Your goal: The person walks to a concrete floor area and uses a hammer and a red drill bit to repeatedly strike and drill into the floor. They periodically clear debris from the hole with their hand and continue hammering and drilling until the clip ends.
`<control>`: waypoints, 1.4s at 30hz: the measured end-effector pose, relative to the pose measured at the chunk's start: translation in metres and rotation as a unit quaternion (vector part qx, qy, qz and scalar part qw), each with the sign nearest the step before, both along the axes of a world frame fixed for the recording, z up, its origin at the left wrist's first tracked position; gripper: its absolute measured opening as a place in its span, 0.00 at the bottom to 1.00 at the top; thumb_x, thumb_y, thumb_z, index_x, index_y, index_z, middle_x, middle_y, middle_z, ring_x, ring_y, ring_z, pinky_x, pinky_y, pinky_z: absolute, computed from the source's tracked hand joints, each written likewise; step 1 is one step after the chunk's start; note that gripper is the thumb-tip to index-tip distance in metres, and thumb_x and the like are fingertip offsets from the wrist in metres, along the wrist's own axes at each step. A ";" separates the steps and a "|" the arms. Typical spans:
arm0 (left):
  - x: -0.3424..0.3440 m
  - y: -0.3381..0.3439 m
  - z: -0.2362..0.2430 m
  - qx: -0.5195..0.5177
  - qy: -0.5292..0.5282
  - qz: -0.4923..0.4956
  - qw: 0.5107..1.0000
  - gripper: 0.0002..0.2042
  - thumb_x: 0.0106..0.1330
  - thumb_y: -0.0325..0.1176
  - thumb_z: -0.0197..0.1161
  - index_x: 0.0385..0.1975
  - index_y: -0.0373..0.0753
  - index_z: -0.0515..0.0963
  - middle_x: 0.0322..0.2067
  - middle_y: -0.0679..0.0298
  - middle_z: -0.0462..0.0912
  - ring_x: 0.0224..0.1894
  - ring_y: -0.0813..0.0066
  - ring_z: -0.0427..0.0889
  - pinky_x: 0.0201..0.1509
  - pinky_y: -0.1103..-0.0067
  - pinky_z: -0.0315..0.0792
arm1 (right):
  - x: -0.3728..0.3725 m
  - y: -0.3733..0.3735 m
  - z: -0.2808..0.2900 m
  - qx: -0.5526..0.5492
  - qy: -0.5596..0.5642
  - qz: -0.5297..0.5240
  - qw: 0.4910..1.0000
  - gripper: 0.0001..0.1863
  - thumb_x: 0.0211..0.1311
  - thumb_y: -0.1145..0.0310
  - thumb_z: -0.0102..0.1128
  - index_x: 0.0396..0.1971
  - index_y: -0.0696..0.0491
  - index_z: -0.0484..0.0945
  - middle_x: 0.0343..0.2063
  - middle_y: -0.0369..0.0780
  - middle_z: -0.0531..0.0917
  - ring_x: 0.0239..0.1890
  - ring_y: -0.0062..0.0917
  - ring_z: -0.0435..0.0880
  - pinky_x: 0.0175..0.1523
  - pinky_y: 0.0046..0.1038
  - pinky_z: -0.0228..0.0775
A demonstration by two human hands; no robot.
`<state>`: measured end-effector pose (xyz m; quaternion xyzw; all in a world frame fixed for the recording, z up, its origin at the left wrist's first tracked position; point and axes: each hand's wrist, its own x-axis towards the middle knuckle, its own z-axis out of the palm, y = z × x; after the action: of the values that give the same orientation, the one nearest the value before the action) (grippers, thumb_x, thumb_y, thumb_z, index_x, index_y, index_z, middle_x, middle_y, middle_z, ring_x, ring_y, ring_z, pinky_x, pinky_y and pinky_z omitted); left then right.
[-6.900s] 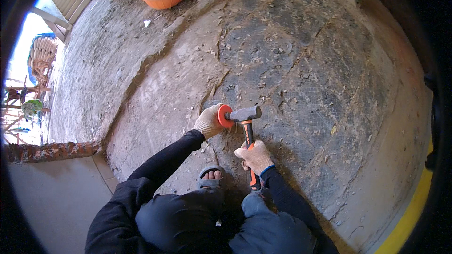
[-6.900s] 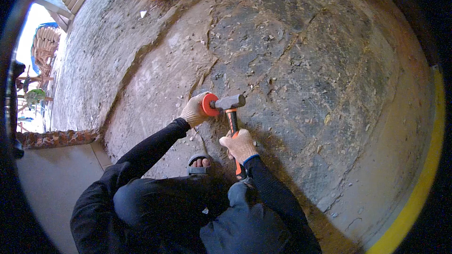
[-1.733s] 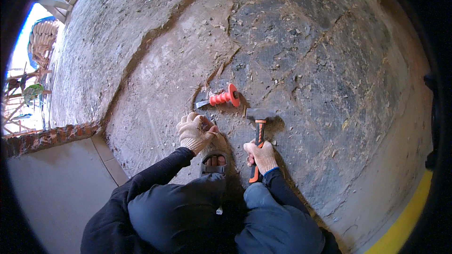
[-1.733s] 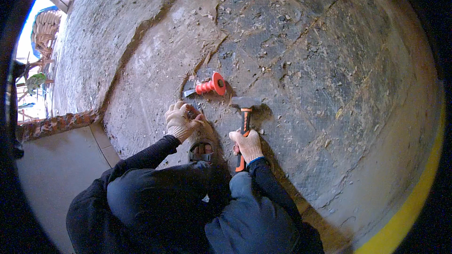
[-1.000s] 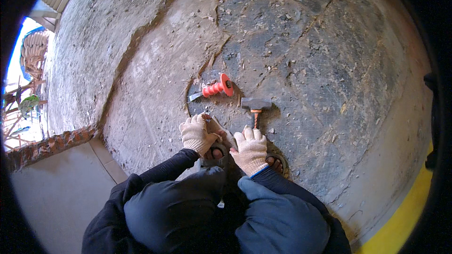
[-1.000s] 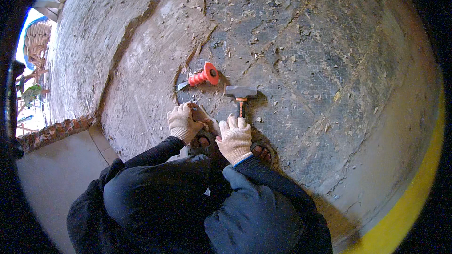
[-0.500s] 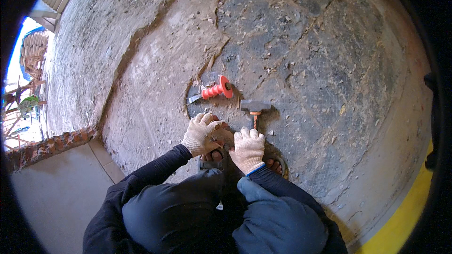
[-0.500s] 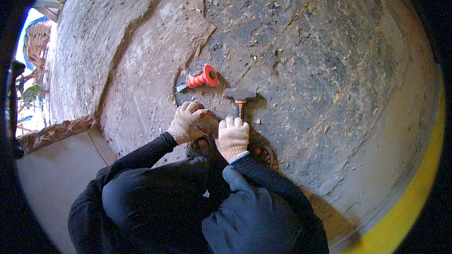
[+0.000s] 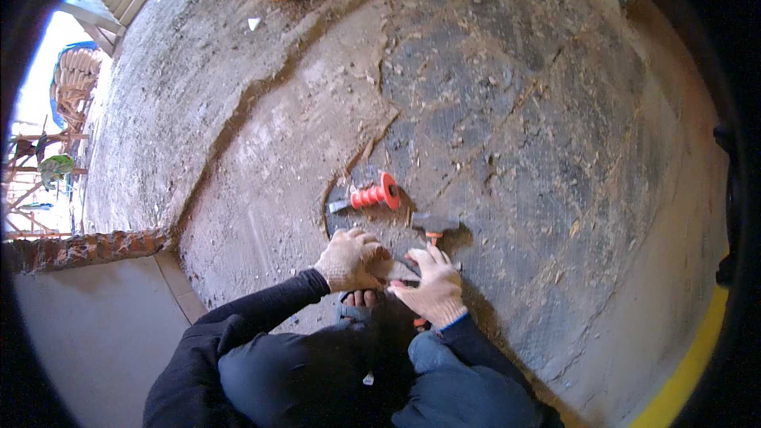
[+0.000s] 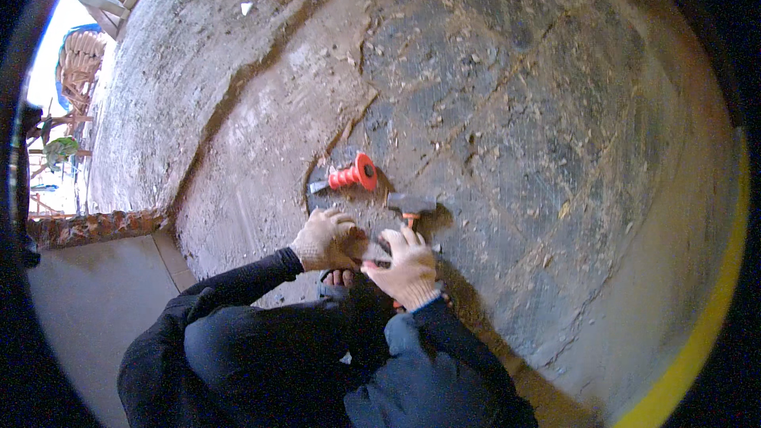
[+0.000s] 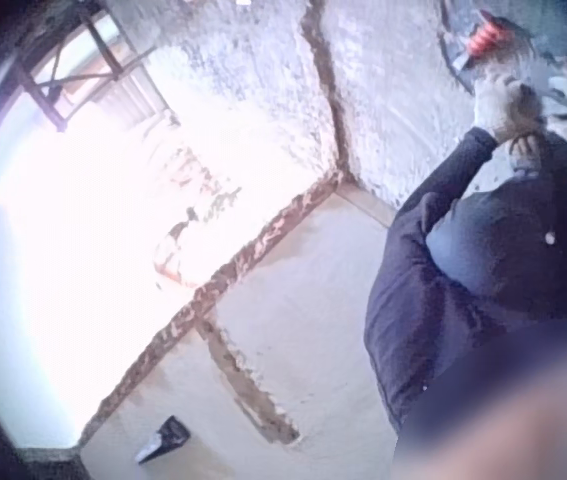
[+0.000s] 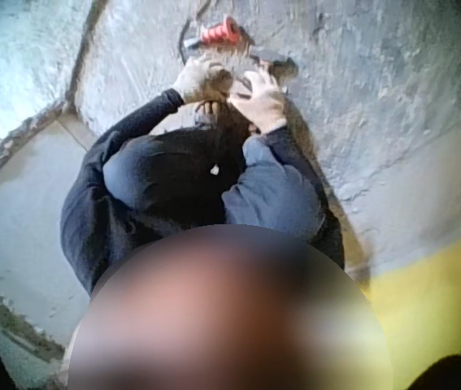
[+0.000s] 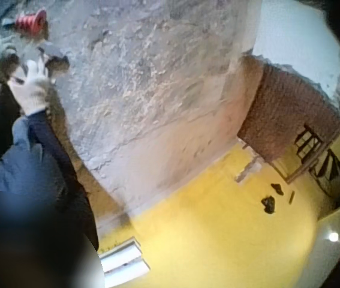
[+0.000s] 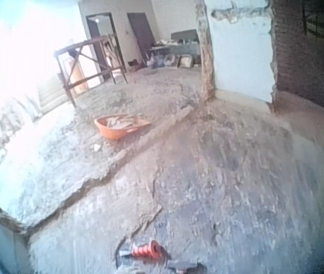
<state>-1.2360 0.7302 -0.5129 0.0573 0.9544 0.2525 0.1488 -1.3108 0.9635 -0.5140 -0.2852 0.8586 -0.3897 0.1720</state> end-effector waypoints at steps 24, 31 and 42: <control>-0.131 -0.077 0.062 0.044 0.284 0.248 0.925 0.24 0.58 0.42 0.81 0.50 0.37 0.83 0.47 0.53 0.85 0.53 0.54 0.84 0.58 0.64 0.77 | 0.001 0.035 -0.008 -0.053 -0.149 -0.173 0.972 0.17 0.48 0.63 0.79 0.36 0.55 0.85 0.30 0.42 0.86 0.30 0.29 0.87 0.39 0.31 0.79; -0.022 0.013 -0.034 0.168 0.201 0.320 0.911 0.20 0.58 0.36 0.80 0.48 0.39 0.84 0.46 0.57 0.85 0.54 0.58 0.83 0.62 0.63 0.74 | -0.017 0.045 0.038 -0.255 -0.364 -0.127 0.887 0.06 0.73 0.71 0.62 0.40 0.59 0.81 0.34 0.37 0.85 0.37 0.18 0.84 0.46 0.25 0.78; -0.013 0.025 -0.046 0.285 0.103 0.328 0.895 0.16 0.65 0.26 0.74 0.52 0.37 0.82 0.46 0.69 0.83 0.46 0.81 0.79 0.54 0.80 0.74 | 0.017 0.031 -0.009 -0.184 -0.374 -0.173 0.892 0.19 0.54 0.52 0.77 0.30 0.55 0.86 0.27 0.43 0.88 0.31 0.27 0.86 0.40 0.34 0.78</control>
<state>-1.2488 0.7556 -0.5585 -0.1937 0.8161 0.5406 -0.0642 -1.2942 0.9950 -0.5228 0.0083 0.6794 -0.6423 0.3547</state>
